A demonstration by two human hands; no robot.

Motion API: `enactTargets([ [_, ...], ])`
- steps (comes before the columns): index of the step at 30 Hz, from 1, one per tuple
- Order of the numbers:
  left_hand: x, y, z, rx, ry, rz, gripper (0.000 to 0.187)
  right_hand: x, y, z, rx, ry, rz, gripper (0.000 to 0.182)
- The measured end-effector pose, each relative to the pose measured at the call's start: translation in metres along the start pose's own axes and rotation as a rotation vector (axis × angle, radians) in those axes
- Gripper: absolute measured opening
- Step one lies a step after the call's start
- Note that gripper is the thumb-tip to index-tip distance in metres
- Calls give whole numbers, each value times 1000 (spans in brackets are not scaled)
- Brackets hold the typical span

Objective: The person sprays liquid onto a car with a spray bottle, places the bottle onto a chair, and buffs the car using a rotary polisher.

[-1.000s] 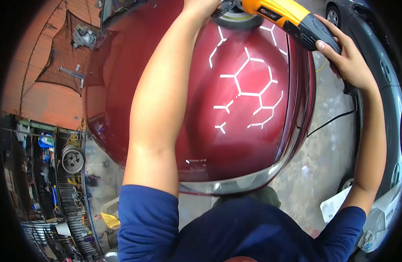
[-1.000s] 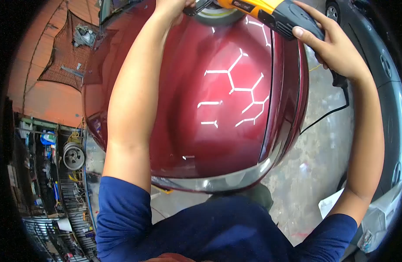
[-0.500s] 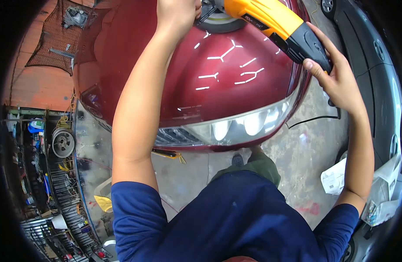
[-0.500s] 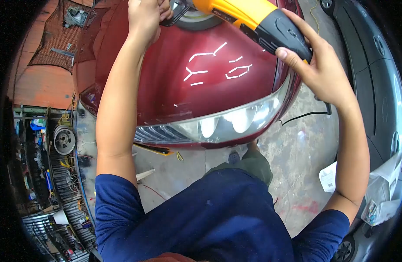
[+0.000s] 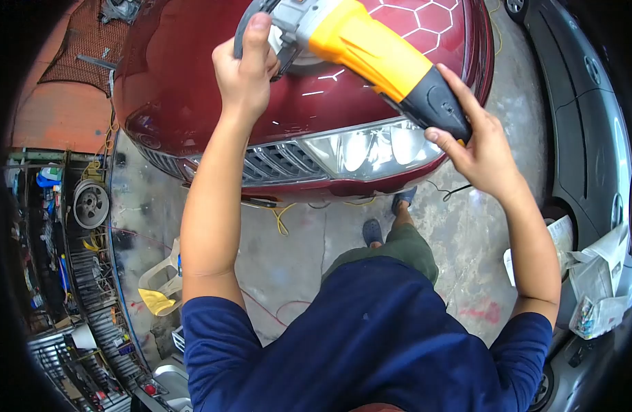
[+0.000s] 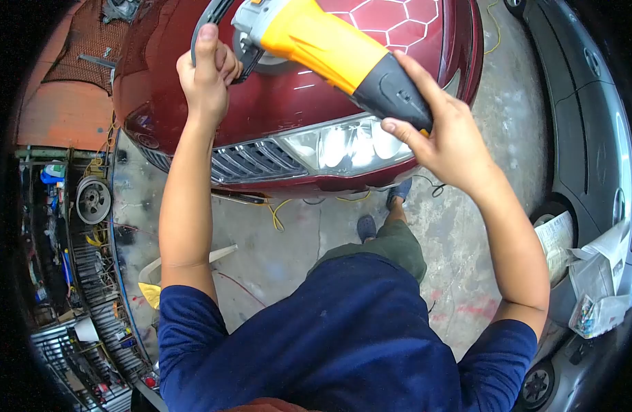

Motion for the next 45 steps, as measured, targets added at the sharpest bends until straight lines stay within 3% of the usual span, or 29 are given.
enactTargets([
  [8, -22, 83, -41, 77, 15, 37, 60, -5, 35, 49, -64, -28, -40, 95],
  [22, -56, 183, -53, 209, 84, 127, 69, 19, 91, 87, -175, 8, 95, 95],
  [25, -63, 205, -36, 291, 3, 122, 74, 36, 119, 86, -129, 6, 211, 105],
  [28, -53, 201, -6, 230, -314, 167, 81, 61, 153, 86, -43, -56, 334, 113],
  [31, -34, 170, 54, 44, -200, 389, 69, 84, 191, 75, 144, -147, 436, 111],
  [34, -8, 141, 117, -133, -330, 517, 66, 113, 235, 66, 355, -290, 544, 109],
  [38, 21, 116, 193, -237, -237, 536, 68, 125, 267, 71, 553, -404, 683, 108],
  [41, 35, 116, 214, -298, -302, 527, 65, 147, 290, 86, 600, -492, 666, 107],
  [45, 41, 132, 197, -316, -350, 469, 65, 144, 287, 109, 570, -719, 704, 106],
])
Point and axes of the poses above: each hand's wrist, its own y-axis away from the middle knuckle, its own z-axis out of the palm, x = y × z, the point moved 6 cm from there along -y, towards the middle knuckle, and after that the axes turned 13 degrees about -y, right-handed, at the moved point
